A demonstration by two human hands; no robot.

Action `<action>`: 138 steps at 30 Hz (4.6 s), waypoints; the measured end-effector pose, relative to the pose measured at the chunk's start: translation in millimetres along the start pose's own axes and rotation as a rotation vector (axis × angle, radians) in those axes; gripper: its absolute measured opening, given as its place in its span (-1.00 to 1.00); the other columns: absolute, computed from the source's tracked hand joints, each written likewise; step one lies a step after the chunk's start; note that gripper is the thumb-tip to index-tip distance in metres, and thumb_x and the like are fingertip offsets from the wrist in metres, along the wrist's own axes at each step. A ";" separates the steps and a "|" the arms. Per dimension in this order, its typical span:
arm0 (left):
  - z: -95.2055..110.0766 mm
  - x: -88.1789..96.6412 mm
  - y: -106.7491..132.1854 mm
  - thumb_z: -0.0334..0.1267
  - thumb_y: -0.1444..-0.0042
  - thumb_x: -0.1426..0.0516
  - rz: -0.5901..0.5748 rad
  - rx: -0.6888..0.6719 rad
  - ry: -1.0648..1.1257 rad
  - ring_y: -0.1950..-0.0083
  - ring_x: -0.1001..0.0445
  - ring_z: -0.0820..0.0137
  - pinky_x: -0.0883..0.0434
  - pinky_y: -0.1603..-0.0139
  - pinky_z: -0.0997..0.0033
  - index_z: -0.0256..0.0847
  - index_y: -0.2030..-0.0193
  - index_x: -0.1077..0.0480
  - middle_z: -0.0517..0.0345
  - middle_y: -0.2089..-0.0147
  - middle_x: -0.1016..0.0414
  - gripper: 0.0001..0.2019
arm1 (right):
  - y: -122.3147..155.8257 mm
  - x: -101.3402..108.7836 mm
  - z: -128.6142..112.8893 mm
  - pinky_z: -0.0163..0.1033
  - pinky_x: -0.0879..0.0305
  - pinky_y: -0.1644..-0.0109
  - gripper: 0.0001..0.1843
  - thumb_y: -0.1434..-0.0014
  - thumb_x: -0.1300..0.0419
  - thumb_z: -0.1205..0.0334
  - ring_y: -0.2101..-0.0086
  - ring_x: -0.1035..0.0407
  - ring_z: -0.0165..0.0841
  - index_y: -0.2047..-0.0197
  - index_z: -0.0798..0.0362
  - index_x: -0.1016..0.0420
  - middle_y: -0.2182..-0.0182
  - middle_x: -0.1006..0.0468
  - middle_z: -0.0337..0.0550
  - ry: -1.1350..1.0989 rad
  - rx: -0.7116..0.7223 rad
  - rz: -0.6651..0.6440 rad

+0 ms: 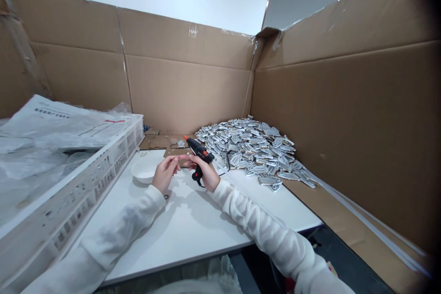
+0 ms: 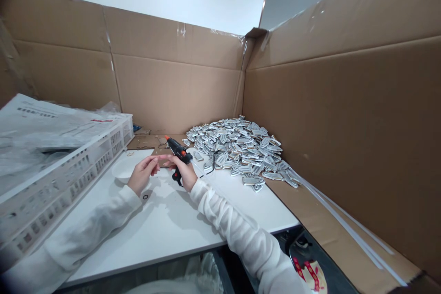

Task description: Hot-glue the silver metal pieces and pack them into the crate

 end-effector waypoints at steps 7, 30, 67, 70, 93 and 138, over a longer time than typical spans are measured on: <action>-8.6 5.5 -1.0 0.02 0.11 -0.12 0.035 0.039 0.001 0.50 -0.26 0.50 -0.18 0.51 0.53 -0.29 0.35 -0.31 0.17 0.51 -0.40 -0.63 | 0.5 -1.8 2.1 -0.35 -0.19 0.35 -0.76 -0.01 -0.12 0.12 0.35 -0.31 -0.42 0.32 0.06 -0.50 0.29 -0.48 -0.12 0.039 0.007 -0.003; 0.2 -5.2 5.0 0.01 0.23 -0.18 -0.023 0.066 -0.100 0.47 -0.39 0.40 -0.23 0.43 0.45 -0.23 0.41 -0.22 0.20 0.58 -0.41 -0.63 | -2.7 -2.3 -33.0 -0.33 -0.15 0.37 -0.86 0.04 -0.12 0.17 0.46 -0.22 -0.40 0.50 0.06 -0.31 0.53 -0.32 -0.25 0.743 0.302 -0.063; -7.9 -4.1 3.4 -0.06 0.24 -0.21 -0.043 0.107 -0.115 0.49 -0.42 0.38 -0.24 0.45 0.44 -0.20 0.36 -0.15 0.23 0.60 -0.42 -0.61 | -1.0 -9.5 -32.4 -0.38 -0.14 0.42 -0.88 0.02 -0.09 0.19 0.49 -0.27 -0.41 0.47 0.02 -0.40 0.53 -0.41 -0.27 0.909 0.267 -0.231; -6.8 -4.4 3.8 -0.05 0.25 -0.21 -0.041 0.107 -0.119 0.50 -0.41 0.38 -0.23 0.46 0.43 -0.21 0.35 -0.16 0.22 0.60 -0.42 -0.60 | -1.4 -8.8 -31.8 -0.37 -0.14 0.42 -0.91 0.03 -0.09 0.22 0.49 -0.26 -0.41 0.47 0.01 -0.40 0.54 -0.40 -0.27 0.932 0.280 -0.226; -4.6 -3.1 5.0 -0.09 0.21 -0.20 -0.038 0.110 -0.155 0.49 -0.39 0.41 -0.25 0.45 0.46 -0.25 0.27 -0.24 0.20 0.58 -0.44 -0.61 | -0.7 -9.9 -33.0 -0.38 -0.12 0.43 -0.89 0.04 -0.09 0.19 0.50 -0.26 -0.41 0.46 0.05 -0.36 0.56 -0.37 -0.26 0.903 0.232 -0.219; 240.9 112.2 85.7 -0.23 -0.06 0.00 -0.080 -0.366 -1.201 0.00 -0.30 0.33 -0.23 0.00 0.30 -0.20 0.03 -0.30 0.03 -0.03 -0.36 -0.68 | 1.9 7.5 -29.9 -0.36 -0.20 0.46 -0.69 0.04 -0.06 0.02 0.52 -0.30 -0.36 0.40 0.11 -0.38 0.55 -0.43 -0.19 0.946 0.346 0.020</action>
Point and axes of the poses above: each hand's wrist, its own y-axis away from the middle knuckle, its own x-axis out of the back of the hand, z = x × y, the point moved 10 cm from there along -y, towards the middle knuckle
